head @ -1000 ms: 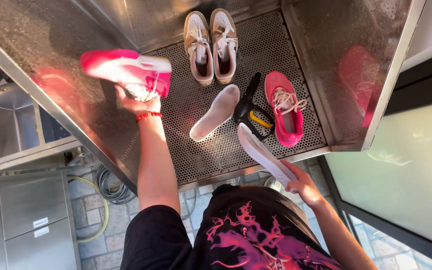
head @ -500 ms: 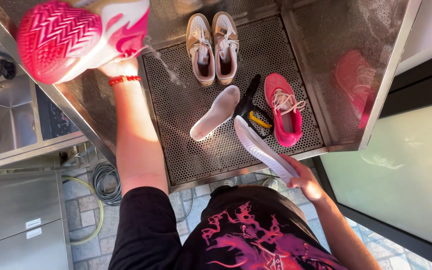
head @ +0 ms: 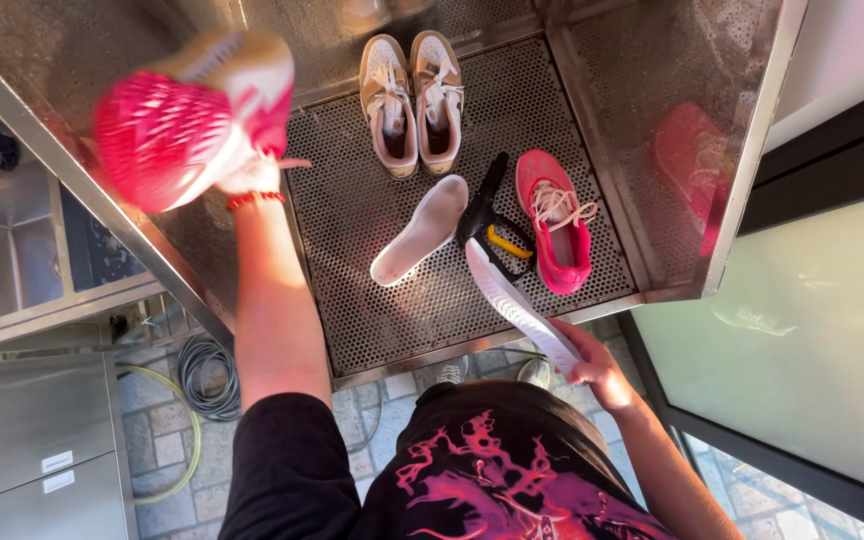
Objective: Clean shoes and insoles using a high-pressure air gun inside a cleaning booth.
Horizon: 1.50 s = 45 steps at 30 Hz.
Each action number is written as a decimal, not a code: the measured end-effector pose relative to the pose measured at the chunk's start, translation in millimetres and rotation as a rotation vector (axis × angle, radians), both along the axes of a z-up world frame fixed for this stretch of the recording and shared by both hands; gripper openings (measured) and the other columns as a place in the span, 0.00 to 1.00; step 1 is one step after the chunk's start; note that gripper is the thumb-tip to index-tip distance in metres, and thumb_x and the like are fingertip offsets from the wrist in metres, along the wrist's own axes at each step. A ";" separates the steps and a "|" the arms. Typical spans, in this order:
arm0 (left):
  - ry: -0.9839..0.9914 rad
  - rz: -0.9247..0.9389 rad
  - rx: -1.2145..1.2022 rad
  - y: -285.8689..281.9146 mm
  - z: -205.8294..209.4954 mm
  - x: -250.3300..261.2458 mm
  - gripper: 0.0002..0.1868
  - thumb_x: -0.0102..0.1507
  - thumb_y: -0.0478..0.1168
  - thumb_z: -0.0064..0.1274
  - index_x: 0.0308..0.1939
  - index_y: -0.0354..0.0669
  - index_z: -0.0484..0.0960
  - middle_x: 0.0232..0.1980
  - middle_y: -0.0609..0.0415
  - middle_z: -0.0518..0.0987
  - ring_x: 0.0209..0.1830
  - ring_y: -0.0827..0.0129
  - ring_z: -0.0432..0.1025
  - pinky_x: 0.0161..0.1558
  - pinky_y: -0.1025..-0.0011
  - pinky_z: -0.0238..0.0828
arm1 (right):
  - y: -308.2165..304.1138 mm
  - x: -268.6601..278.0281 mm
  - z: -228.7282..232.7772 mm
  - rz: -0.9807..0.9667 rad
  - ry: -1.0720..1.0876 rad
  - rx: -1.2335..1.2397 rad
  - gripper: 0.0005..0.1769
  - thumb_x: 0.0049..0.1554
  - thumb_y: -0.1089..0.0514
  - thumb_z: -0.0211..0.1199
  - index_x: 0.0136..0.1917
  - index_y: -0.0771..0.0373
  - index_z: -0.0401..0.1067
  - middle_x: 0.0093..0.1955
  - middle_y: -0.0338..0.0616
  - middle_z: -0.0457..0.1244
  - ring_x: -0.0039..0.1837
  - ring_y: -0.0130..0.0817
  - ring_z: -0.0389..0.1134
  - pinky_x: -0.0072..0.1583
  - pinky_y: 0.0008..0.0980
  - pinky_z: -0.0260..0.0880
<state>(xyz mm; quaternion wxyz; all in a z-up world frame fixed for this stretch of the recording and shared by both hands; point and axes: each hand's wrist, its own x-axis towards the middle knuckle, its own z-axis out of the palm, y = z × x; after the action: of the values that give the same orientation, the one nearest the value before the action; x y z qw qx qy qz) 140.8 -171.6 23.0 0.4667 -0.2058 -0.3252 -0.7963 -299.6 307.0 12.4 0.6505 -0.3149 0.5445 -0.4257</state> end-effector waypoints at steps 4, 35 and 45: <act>-0.092 0.521 0.456 35.4 -46.3 -19.4 0.38 0.65 0.58 0.47 0.71 0.33 0.63 0.68 0.40 0.71 0.61 0.48 0.75 0.67 0.36 0.64 | 0.0 -0.5 0.2 0.005 -0.012 -0.004 0.60 0.31 0.54 0.60 0.78 0.69 0.57 0.66 0.49 0.64 0.59 0.35 0.65 0.59 0.31 0.64; -2.182 1.134 -1.045 252.5 -55.8 -149.5 0.08 0.58 0.44 0.56 0.31 0.47 0.87 0.31 0.45 0.83 0.35 0.49 0.79 0.38 0.52 0.77 | -25.2 -13.3 -25.2 0.018 -0.273 0.135 0.45 0.51 0.50 0.66 0.76 0.73 0.57 0.63 0.51 0.64 0.57 0.39 0.70 0.56 0.38 0.69; -2.219 0.744 -1.176 245.7 -8.5 -182.4 0.17 0.55 0.51 0.59 0.29 0.39 0.87 0.31 0.41 0.83 0.32 0.47 0.79 0.36 0.52 0.77 | -46.1 -59.4 91.1 0.439 0.691 -0.034 0.53 0.34 0.53 0.75 0.73 0.58 0.62 0.65 0.48 0.65 0.65 0.44 0.68 0.67 0.39 0.65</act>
<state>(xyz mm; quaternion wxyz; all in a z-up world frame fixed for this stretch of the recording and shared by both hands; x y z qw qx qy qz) -41.6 74.0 14.4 -0.0163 0.4854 -0.8679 -0.1047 -359.0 260.9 103.5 0.4995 -0.5586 0.6437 -0.1551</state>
